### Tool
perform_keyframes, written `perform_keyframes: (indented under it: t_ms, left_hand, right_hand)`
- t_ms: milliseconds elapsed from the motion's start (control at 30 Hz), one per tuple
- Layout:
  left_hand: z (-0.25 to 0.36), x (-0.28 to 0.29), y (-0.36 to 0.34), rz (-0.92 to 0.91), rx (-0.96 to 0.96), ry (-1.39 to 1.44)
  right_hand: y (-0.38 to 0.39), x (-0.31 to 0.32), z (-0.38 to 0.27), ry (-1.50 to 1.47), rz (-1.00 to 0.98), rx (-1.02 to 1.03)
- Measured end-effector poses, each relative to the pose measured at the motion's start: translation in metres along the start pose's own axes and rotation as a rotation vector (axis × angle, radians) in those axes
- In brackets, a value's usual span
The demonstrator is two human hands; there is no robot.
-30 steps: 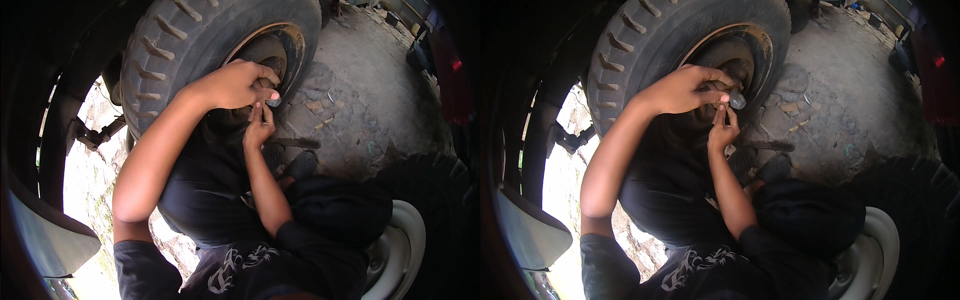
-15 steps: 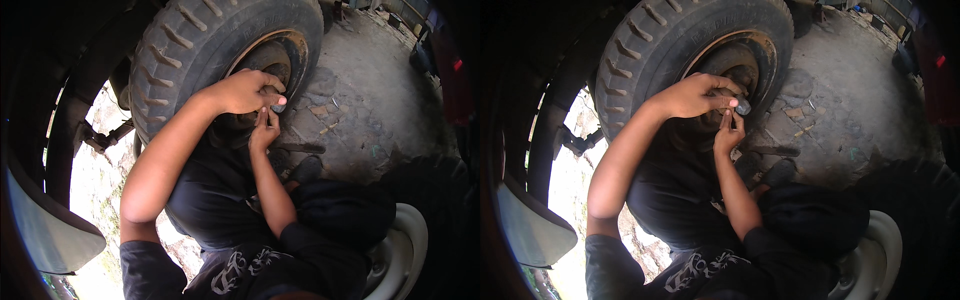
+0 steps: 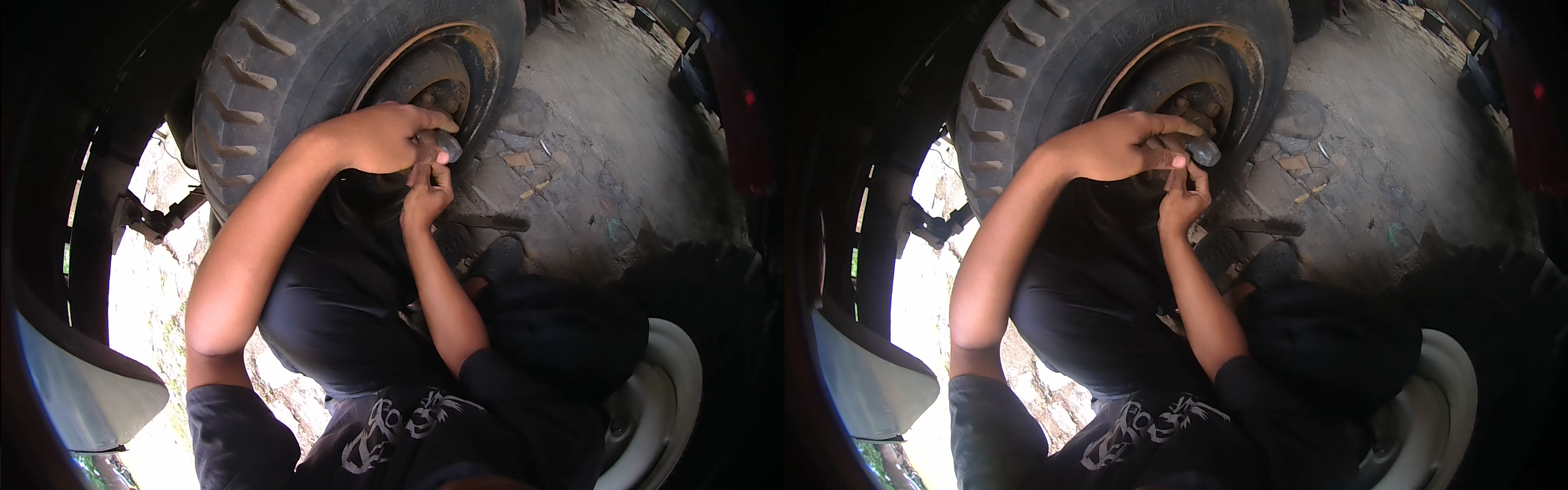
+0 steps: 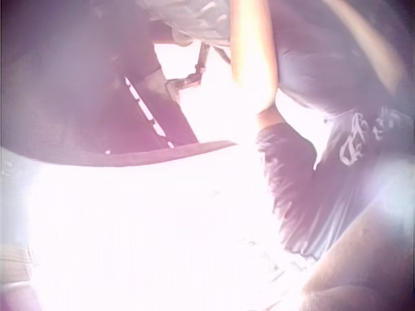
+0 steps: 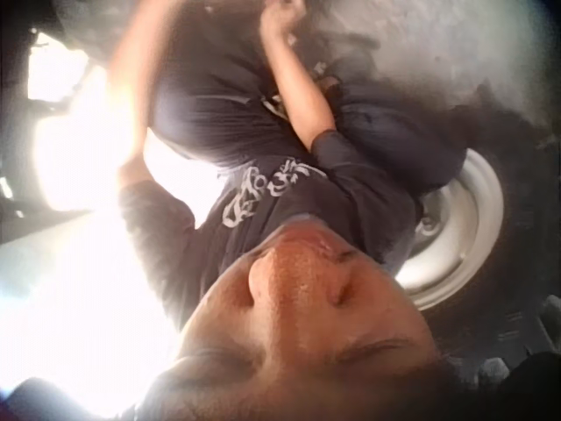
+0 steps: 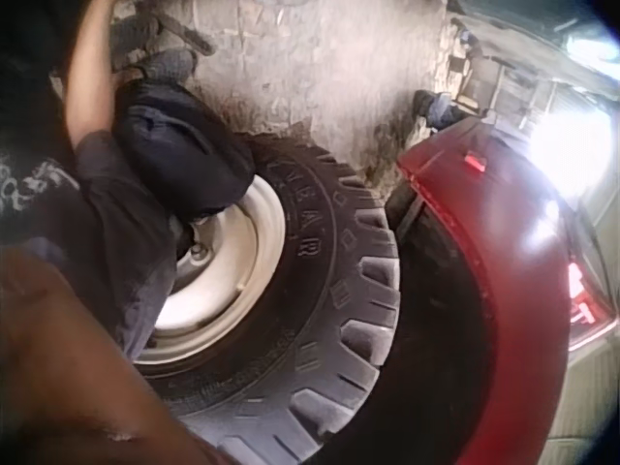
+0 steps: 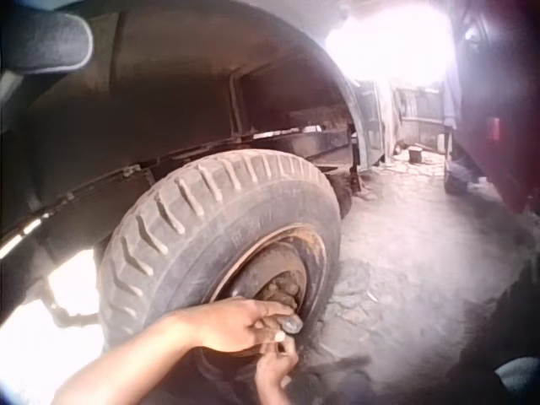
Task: The person crouches by a vehicle wheel and uses hands to manipulate a small metal cotter pin into the wheel hub. The person repeatedly adjusts the pin and rotates the wheel to align the pin with the hub hole.
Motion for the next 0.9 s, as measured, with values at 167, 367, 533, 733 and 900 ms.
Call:
perform_keyframes:
  t_ms: [167,367,533,733,900]
  left_hand:
    - [0.008,0.006,-0.005,0.113,0.051,-0.003]
    - [-0.005,0.006,-0.001,0.102,-0.011,-0.034]
    - [0.004,0.009,-0.004,0.113,-0.027,0.053]
    - [0.007,0.007,-0.002,0.093,-0.004,0.156]
    - [0.008,0.006,-0.005,0.101,-0.028,0.125]
  right_hand:
    - [0.016,0.0,-0.009,-0.075,-0.045,0.034]
    - [0.008,-0.016,-0.046,-0.17,-0.081,0.136]
    - [-0.025,0.004,-0.081,-0.395,-0.037,-0.054]
    - [-0.021,0.027,-0.033,-0.281,0.008,0.032]
    - [-0.003,0.021,-0.004,0.037,-0.013,0.076]
Point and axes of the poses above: each hand's wrist, its own y-axis away from the middle knuckle, its own x-axis out of the back of the hand, z = x × y, the point moved 3 cm from there along -y, towards the middle knuckle, and after that the axes turned 8 degrees about -z, right-handed, at the moved point
